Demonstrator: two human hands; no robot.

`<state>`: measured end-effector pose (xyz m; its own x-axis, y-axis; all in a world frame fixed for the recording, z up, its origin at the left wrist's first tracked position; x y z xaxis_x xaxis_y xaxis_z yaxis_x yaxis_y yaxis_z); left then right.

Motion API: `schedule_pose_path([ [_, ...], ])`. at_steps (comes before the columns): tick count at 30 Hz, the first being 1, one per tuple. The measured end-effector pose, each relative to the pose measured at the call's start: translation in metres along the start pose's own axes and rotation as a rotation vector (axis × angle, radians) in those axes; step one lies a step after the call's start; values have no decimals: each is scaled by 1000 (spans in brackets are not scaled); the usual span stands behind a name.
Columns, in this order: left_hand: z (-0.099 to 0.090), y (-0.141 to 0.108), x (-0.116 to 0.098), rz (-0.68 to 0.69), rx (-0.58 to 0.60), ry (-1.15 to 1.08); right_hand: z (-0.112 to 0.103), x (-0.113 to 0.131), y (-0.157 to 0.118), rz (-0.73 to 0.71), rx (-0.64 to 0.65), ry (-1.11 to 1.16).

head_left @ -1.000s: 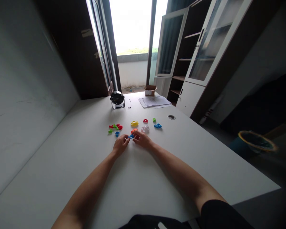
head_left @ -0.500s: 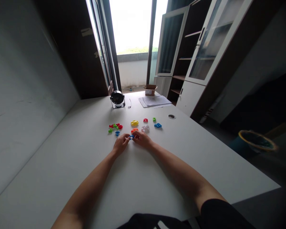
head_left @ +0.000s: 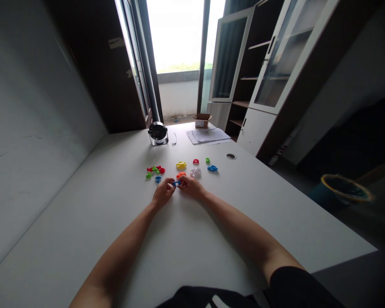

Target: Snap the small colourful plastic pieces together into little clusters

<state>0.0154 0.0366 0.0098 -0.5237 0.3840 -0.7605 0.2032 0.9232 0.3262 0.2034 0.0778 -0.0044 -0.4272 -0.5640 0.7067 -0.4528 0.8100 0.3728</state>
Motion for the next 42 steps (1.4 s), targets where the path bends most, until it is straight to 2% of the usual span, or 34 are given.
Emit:
schedule_pose_path([
  [7,3,1,5,44,-15,-16,-2,2,1,-23,-2,-3],
  [19,2,1,3,28,-15,-16,-2,-1,2,-36,2,-94],
  [29,0,1,4,-15,6,64,-3,3,-1,-54,6,7],
  [42,0,1,2,-14,-4,98,2,-3,0,-87,-2,-28],
])
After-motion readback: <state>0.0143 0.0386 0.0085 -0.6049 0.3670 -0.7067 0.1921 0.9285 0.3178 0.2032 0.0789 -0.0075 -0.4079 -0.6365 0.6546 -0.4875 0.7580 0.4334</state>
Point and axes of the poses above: each hand's wrist, its own y-axis towards the middle knuckle, its own z-axis out of the palm, x = y × z, the point moved 2 cm from there along y, towards the middle knuckle, and after that the axes turned 2 degrees about z, right-handed, at the moved point
